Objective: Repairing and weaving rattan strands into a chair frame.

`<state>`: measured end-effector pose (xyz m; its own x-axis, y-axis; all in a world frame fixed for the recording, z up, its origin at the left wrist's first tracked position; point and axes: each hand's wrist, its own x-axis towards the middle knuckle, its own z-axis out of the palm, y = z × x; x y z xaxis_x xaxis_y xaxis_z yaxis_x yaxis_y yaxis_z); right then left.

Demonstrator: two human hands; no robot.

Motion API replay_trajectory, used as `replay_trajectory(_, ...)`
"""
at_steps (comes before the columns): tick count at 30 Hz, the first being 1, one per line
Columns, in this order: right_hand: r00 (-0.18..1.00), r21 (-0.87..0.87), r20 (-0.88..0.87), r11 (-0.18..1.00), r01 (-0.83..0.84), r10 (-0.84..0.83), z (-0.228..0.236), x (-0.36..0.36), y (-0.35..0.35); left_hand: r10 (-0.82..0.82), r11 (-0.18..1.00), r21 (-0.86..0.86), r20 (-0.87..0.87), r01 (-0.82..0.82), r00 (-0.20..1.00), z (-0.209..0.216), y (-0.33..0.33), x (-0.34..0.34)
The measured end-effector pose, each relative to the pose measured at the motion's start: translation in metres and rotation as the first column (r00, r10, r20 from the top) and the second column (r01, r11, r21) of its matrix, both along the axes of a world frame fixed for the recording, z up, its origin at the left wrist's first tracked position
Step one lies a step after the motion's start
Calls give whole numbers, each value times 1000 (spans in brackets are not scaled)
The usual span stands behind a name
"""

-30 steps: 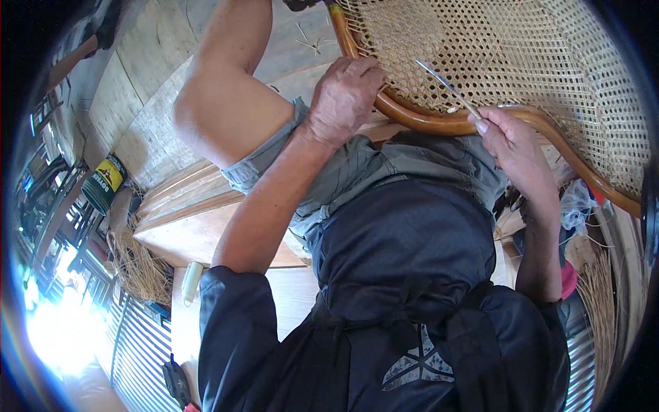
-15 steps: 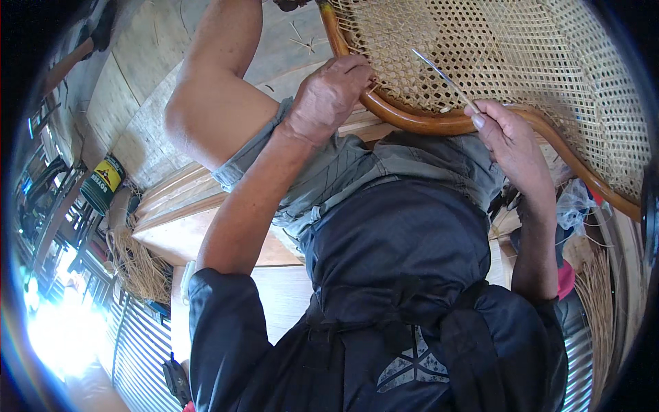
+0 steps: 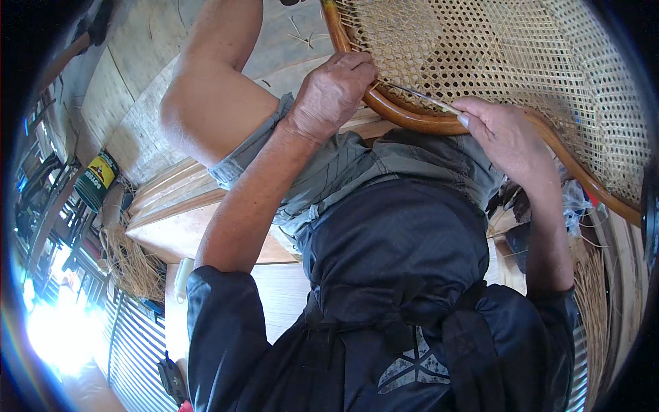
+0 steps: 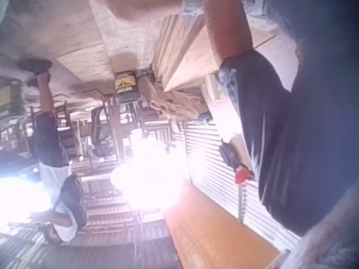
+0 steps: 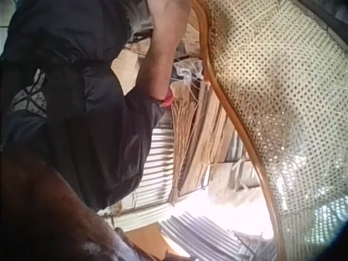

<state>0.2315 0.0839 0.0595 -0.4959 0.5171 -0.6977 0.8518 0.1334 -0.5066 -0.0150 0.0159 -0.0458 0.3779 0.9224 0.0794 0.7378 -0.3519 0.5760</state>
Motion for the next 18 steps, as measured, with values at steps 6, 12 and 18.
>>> replay_trajectory(6, 999, 19, 41, 1000, 24, -24, 6, -10, 8, 0, 998, 56, -1, 1, 1000, 1, 4, 2)
replay_trajectory(12, 998, 50, 22, 997, 55, -56, 6, -8, 7, 25, 1000, 15, -104, -23, 994, 19, -8, 12)
replay_trajectory(18, 995, -8, 18, 996, 93, -93, 11, -6, 12, 123, 992, -21, -133, -127, 984, 17, -22, 12)
